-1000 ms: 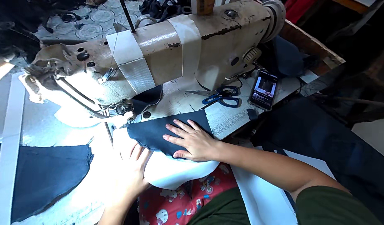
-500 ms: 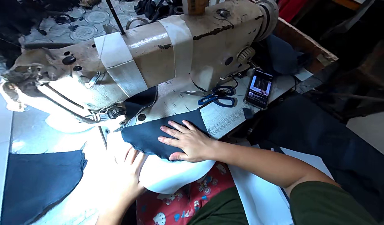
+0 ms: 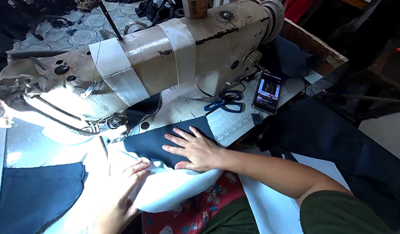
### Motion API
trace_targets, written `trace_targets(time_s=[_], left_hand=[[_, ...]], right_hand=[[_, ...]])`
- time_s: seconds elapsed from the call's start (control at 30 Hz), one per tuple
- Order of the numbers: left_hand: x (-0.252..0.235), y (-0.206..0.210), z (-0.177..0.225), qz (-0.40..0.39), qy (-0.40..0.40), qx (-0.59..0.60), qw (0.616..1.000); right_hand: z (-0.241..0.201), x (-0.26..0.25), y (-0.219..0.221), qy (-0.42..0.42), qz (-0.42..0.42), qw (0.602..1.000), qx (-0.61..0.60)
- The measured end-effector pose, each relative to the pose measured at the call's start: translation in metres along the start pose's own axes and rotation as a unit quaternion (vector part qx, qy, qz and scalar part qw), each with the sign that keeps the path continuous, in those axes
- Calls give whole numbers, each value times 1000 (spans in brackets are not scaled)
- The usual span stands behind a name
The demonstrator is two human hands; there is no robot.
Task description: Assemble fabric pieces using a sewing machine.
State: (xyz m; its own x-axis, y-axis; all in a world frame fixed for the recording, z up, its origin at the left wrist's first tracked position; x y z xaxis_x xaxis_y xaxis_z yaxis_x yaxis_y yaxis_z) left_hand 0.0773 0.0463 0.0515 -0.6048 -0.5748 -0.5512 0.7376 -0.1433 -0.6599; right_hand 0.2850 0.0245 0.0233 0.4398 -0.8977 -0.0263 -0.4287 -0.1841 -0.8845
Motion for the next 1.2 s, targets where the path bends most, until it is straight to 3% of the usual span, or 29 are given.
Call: trace_targets(time_s=[0.07,0.23,0.3,0.4,0.63,1.2], left_hand=[[-8,-13,7,1,26,-1,1000],[-25,-9,-9,-46,70,-187,979],[-24,3,-16,-68,42,-193,978],[-16,14,-17,-77,-4,-201,976],[1,20,-20,-9,-3,-244,970],[3,23,-29,-15,-72,-238,969]], right_hand=[[0,0,2,-12,15,1000,10],[-1,9,-1,-28,17,999,14],[1,15,-4,-30,56,997,35],[3,20,-6,-16,32,999,37],[5,21,-3,-33,59,994,88],[1,26,-3,-30,37,997,52]])
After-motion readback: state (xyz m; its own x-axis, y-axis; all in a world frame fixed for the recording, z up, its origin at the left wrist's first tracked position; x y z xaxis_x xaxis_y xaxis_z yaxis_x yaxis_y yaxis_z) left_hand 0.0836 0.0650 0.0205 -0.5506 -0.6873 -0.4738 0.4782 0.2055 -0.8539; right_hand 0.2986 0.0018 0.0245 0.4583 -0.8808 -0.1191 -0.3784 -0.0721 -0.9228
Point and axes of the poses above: each hand's wrist, its own x-axis away from the middle knuckle, its own y-axis out of the palm, z = x × y, the point moved 6 cm from there along -x, towards the middle knuckle, and after that the axes turned 7 degrees about z, right-handed, at the moved point
